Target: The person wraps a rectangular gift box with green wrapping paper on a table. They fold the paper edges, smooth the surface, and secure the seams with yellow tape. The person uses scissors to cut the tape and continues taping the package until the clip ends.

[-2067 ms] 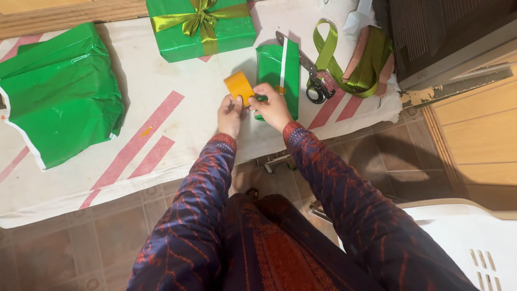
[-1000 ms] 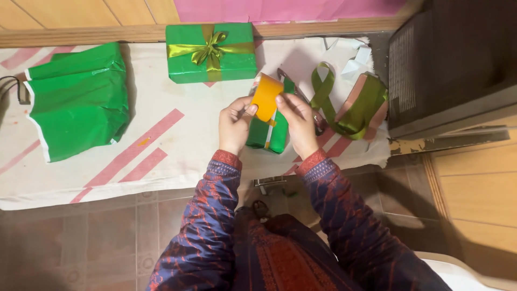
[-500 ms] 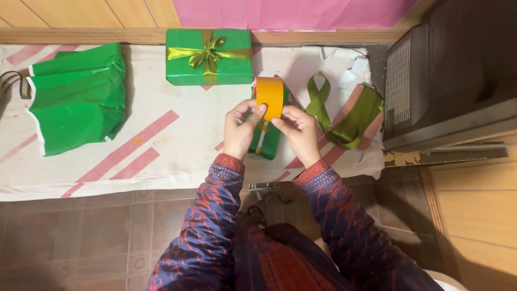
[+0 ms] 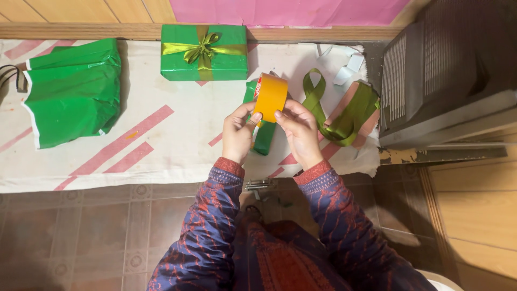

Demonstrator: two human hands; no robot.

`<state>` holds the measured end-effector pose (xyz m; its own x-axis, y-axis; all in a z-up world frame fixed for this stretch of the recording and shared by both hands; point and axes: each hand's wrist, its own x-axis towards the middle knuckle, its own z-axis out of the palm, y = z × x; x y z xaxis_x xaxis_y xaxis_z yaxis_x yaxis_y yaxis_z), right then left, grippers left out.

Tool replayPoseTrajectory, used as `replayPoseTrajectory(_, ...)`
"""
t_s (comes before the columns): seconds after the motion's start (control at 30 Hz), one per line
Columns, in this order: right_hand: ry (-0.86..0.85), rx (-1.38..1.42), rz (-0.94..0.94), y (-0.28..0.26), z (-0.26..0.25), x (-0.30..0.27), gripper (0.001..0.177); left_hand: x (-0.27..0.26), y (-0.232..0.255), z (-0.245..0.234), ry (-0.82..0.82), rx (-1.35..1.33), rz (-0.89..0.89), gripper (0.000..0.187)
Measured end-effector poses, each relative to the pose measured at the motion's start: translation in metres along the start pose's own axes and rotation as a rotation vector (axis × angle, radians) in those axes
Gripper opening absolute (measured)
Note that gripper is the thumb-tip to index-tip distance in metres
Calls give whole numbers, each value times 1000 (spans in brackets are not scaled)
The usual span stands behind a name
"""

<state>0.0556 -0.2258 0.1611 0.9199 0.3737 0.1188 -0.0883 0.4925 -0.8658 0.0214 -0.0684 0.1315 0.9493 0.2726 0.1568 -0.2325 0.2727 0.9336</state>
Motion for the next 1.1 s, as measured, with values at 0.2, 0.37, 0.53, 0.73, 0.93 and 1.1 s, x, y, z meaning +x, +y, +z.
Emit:
replayPoseTrajectory(0.2, 13, 109, -44, -7, 5, -5, 20, -7, 2, 2, -16, -22, 19, 22)
replayPoseTrajectory(0.37, 63, 61, -84, -8, 6, -8, 19, -11, 2, 2, -43, -116, -18, 25)
replayPoseTrajectory(0.53, 84, -39, -146, -10, 8, -16, 20, -14, 4, 0, -72, -113, 59, 26)
replayPoseTrajectory(0.73, 100, -3, -167, -16, 12, -18, 18, -17, 4, 0, -98, -114, 114, 23)
replayPoseTrajectory(0.93, 84, -71, -207, -26, 20, -22, 17, -21, 8, -1, -131, -97, 176, 21)
replayPoseTrajectory(1.1, 57, -271, -264, -36, 25, -27, 13, -22, 19, 2, -160, -53, 205, 22)
